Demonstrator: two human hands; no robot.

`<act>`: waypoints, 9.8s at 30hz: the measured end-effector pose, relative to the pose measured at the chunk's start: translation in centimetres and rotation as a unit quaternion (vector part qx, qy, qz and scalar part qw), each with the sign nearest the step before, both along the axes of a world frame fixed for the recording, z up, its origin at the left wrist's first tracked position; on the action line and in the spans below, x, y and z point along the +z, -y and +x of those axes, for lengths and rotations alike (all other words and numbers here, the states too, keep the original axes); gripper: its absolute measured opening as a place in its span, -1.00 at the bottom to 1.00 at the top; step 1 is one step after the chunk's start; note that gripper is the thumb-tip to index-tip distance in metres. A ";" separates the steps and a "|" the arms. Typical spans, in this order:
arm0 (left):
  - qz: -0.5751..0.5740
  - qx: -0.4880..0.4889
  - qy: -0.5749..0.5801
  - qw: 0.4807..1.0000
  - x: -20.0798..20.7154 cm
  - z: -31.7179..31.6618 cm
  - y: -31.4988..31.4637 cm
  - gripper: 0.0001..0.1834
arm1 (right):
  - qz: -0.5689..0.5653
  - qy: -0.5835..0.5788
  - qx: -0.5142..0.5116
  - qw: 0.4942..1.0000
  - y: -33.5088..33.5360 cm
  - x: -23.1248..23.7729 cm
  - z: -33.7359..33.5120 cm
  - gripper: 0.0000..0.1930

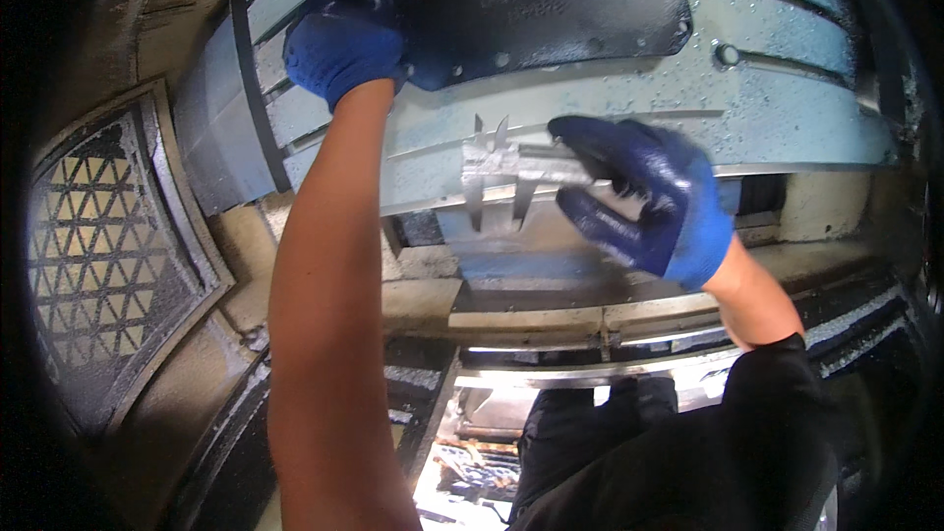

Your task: The person measures the dimensions of a metal component inside a machine using calipers, then measures several metal parts laid out on the floor nearby.

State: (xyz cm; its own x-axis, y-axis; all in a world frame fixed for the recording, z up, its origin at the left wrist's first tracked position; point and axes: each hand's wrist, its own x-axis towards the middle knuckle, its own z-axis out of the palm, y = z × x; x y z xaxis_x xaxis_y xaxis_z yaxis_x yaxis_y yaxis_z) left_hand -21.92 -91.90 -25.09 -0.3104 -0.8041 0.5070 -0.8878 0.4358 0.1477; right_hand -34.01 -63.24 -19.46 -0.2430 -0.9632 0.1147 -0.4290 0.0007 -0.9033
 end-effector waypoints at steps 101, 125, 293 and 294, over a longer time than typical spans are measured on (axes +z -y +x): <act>0.031 -0.008 0.017 0.999 -2.0 1.6 2.0 -0.38 | 0.284 0.212 -0.269 0.896 -3.8 0.5 -9.8 -0.61; 0.031 -0.009 0.000 0.999 -2.9 2.0 2.7 -0.38 | 0.277 0.209 -0.226 0.910 -4.2 0.5 -10.3 -0.61; -0.100 -0.028 -0.003 0.995 -0.2 -0.2 0.2 -0.56 | 0.134 -0.215 0.148 0.956 -2.0 1.3 -3.0 -0.47; -0.087 -0.028 -0.010 0.996 -0.1 -0.3 0.2 -0.56 | 0.134 -0.213 0.148 0.956 -2.1 1.3 -3.0 -0.47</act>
